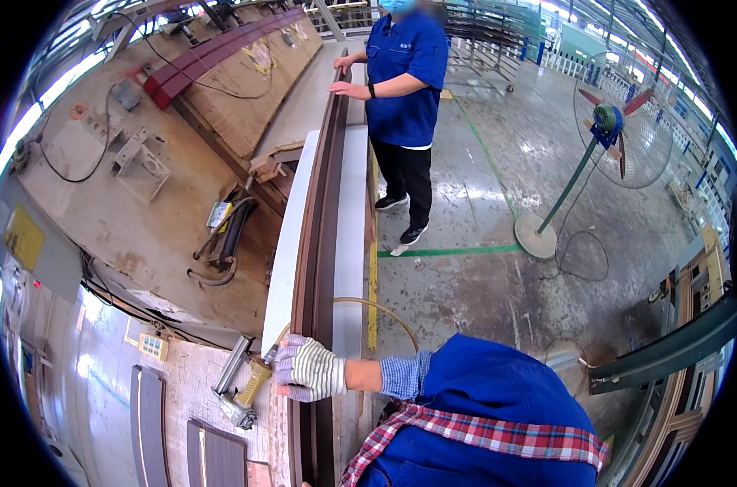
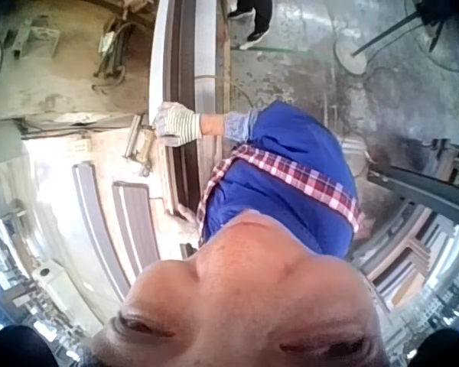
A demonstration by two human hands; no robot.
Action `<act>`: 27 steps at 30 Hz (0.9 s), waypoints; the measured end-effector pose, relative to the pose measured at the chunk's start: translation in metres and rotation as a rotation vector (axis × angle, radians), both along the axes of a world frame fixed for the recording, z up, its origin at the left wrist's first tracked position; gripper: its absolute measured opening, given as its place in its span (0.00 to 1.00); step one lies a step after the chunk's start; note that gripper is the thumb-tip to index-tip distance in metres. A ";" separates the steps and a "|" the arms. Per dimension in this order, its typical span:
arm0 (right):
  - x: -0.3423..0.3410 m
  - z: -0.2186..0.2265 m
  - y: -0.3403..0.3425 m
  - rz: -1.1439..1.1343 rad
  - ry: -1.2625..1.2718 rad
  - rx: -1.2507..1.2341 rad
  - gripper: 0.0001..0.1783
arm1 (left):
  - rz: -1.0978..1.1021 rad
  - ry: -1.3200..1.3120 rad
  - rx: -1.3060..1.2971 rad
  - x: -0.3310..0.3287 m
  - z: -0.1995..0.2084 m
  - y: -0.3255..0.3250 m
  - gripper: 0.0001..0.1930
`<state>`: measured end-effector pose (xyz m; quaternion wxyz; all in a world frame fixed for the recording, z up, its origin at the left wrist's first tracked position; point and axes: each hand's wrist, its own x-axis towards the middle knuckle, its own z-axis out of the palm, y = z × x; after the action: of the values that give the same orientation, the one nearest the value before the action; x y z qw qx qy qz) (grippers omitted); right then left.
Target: The person aligns dark brown wooden strips on a large light-colored board and secures them using a pneumatic nail gun. They repeat this process for multiple strips, occasionally repositioning the pieces and retrieving additional strips from a nearby rack.
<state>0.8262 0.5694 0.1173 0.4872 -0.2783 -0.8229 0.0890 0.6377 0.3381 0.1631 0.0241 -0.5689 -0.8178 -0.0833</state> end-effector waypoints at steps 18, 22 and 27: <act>-0.028 -0.005 -0.016 0.047 -0.031 -0.027 0.12 | -0.069 0.081 0.084 -0.007 -0.006 0.008 0.31; -0.028 -0.005 -0.014 0.041 -0.041 -0.016 0.13 | -0.070 0.120 0.081 -0.010 -0.009 0.008 0.31; -0.031 -0.006 -0.013 0.042 0.027 0.013 0.11 | -0.053 0.092 0.072 -0.014 -0.014 0.008 0.31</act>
<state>0.7949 0.5568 0.1118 0.4981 -0.2564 -0.8226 0.0975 0.6240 0.3461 0.1488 0.0800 -0.5923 -0.7970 -0.0870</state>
